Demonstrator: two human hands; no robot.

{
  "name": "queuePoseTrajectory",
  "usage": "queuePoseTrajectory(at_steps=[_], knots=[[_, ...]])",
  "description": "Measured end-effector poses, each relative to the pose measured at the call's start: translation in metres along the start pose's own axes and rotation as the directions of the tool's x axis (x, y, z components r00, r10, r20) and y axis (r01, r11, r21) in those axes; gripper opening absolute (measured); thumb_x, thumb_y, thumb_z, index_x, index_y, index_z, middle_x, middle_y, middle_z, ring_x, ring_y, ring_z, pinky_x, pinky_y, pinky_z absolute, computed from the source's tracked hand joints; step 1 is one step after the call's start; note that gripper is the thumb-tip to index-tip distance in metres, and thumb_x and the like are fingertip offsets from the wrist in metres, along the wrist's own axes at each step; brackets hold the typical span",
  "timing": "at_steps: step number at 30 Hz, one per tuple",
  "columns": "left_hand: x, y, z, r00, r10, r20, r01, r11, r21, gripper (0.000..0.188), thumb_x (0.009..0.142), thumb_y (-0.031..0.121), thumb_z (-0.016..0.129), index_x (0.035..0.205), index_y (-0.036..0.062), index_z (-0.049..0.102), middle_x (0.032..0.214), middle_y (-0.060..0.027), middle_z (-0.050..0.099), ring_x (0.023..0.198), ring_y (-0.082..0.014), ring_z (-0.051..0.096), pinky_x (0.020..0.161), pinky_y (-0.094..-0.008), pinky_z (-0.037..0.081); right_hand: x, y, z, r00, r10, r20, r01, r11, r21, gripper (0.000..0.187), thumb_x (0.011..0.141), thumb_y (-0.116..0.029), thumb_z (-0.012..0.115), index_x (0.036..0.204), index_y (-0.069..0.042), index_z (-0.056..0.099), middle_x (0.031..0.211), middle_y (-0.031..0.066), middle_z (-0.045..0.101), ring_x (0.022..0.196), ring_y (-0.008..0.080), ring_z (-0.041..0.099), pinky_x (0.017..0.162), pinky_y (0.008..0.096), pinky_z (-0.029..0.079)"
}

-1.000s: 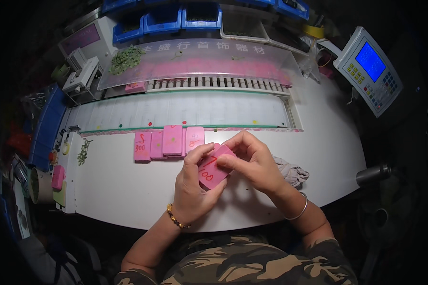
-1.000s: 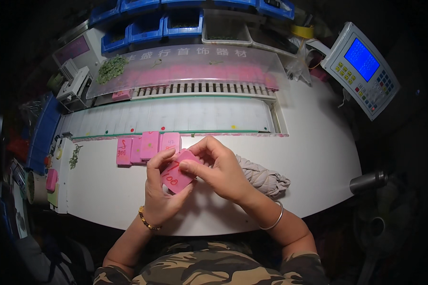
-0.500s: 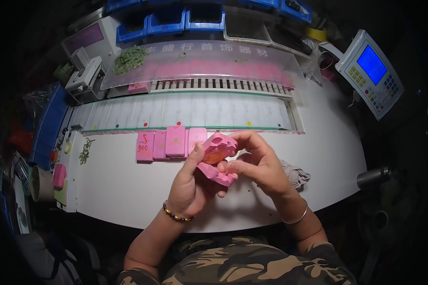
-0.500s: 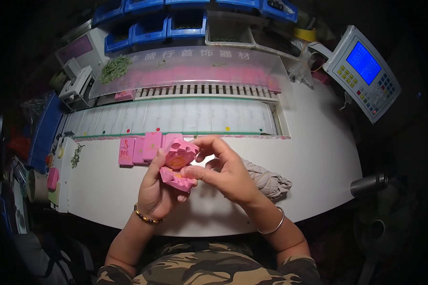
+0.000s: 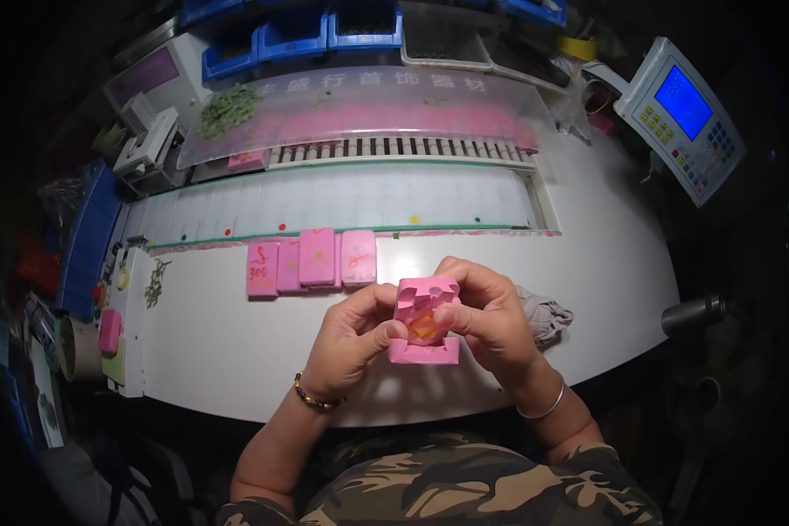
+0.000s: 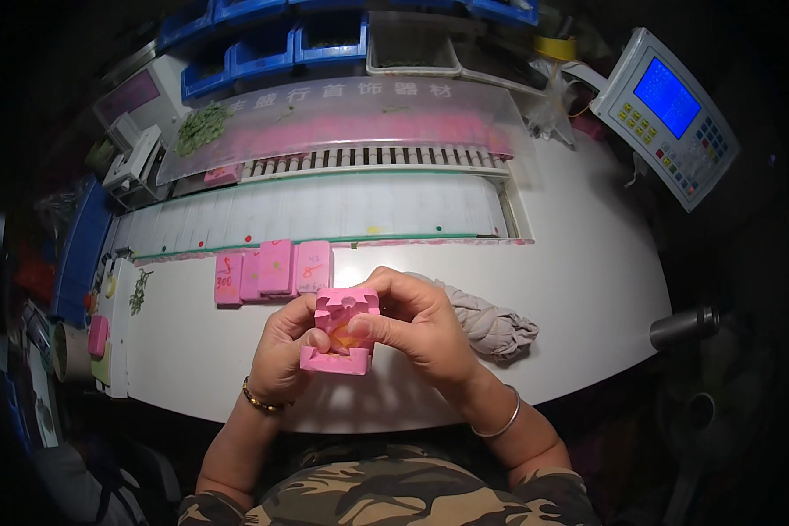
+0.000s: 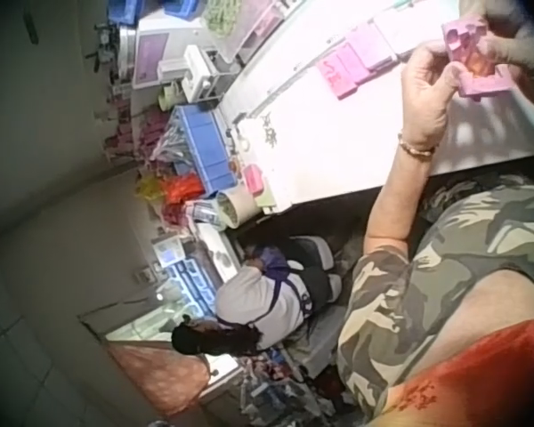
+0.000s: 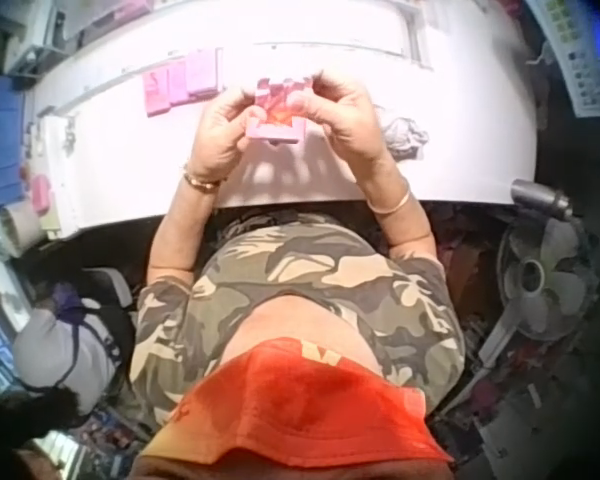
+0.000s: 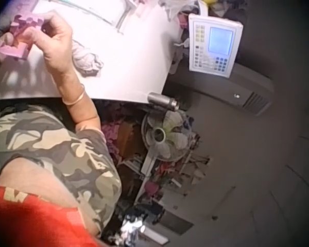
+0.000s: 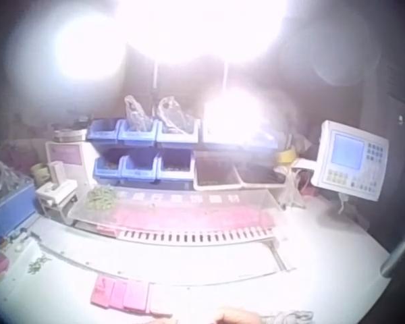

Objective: Removing small jewelry components from silicone molds at a workstation.

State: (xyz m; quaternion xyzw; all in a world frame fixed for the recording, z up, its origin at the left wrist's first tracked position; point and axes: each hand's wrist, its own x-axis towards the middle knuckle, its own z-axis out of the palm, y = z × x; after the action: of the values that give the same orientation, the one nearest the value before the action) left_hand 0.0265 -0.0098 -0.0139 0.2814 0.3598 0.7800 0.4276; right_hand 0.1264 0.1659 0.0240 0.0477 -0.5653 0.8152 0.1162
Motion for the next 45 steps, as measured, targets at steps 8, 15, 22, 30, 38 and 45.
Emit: queuePoseTrajectory(at_steps=[8, 15, 22, 30, 38, 45], knots=[[-0.001, 0.0, 0.02, 0.973, 0.184, -0.142, -0.14, 0.952, 0.274, 0.028, 0.099, 0.013, 0.062, 0.122, -0.0013, 0.055, 0.111, -0.0059, 0.063, 0.1, -0.0099, 0.061, 0.082, -0.0234, 0.052, -0.008, 0.009, 0.007, 0.992, -0.013, -0.125, -0.01, 0.984, -0.179, 0.018, 0.09, -0.002, 0.068, 0.108, 0.001, 0.062, 0.105, 0.0028, 0.054, 0.093, 0.0095, 0.058, 0.085, 0.0265, 0.051], [0.003, -0.007, 0.025, 0.946, 0.027, -0.323, -0.035, 0.999, -0.02, 0.033, 0.108, 0.024, 0.044, 0.127, -0.0005, 0.054, 0.109, -0.0057, 0.063, 0.096, -0.009, 0.059, 0.083, -0.0252, 0.049, -0.002, 0.019, 0.015, 0.951, 0.262, -0.164, -0.226, 0.952, 0.208, 0.049, 0.105, -0.038, 0.049, 0.139, -0.001, 0.048, 0.108, 0.0025, 0.059, 0.098, 0.0091, 0.056, 0.092, 0.0241, 0.045], [-0.006, -0.016, 0.022, 0.909, 0.388, -0.154, -0.219, 0.756, 0.617, 0.048, 0.107, 0.04, 0.043, 0.127, -0.0033, 0.05, 0.109, -0.0094, 0.06, 0.095, -0.0132, 0.06, 0.086, -0.0279, 0.05, -0.003, 0.019, 0.015, 0.98, 0.054, -0.189, -0.087, 0.981, -0.171, 0.04, 0.087, -0.018, 0.077, 0.119, -0.005, 0.057, 0.108, 0.0017, 0.062, 0.091, 0.0078, 0.055, 0.074, 0.0243, 0.042], [-0.025, -0.015, 0.028, 0.965, 0.221, -0.145, -0.138, 0.889, 0.437, 0.043, 0.103, 0.035, 0.053, 0.126, -0.0021, 0.049, 0.113, -0.0083, 0.057, 0.099, -0.013, 0.059, 0.088, -0.0282, 0.049, -0.014, 0.005, 0.008, 0.971, -0.237, 0.018, 0.191, 0.731, -0.655, 0.035, 0.073, -0.017, 0.087, 0.099, -0.007, 0.066, 0.091, 0.004, 0.064, 0.081, 0.017, 0.055, 0.072, 0.0287, 0.041], [-0.033, -0.003, 0.023, 0.989, 0.01, -0.148, 0.022, 0.976, 0.215, 0.035, 0.104, 0.028, 0.055, 0.126, 0.0004, 0.052, 0.112, -0.0051, 0.059, 0.102, -0.0104, 0.056, 0.092, -0.0259, 0.044, -0.014, 0.0, 0.008, 0.981, -0.177, 0.073, 0.183, 0.749, -0.637, 0.036, 0.071, -0.016, 0.088, 0.097, -0.006, 0.065, 0.091, 0.0045, 0.065, 0.084, 0.017, 0.058, 0.076, 0.0293, 0.043], [-0.032, -0.005, 0.024, 0.967, -0.089, -0.238, 0.108, 0.992, 0.066, 0.036, 0.104, 0.03, 0.055, 0.123, -0.0003, 0.055, 0.114, -0.0042, 0.061, 0.102, -0.0123, 0.056, 0.092, -0.0281, 0.045, -0.014, 0.01, 0.011, 0.995, -0.099, -0.016, 0.068, 0.778, -0.625, 0.031, 0.075, -0.015, 0.085, 0.098, -0.006, 0.066, 0.091, 0.0045, 0.064, 0.08, 0.0157, 0.055, 0.073, 0.0289, 0.041]])
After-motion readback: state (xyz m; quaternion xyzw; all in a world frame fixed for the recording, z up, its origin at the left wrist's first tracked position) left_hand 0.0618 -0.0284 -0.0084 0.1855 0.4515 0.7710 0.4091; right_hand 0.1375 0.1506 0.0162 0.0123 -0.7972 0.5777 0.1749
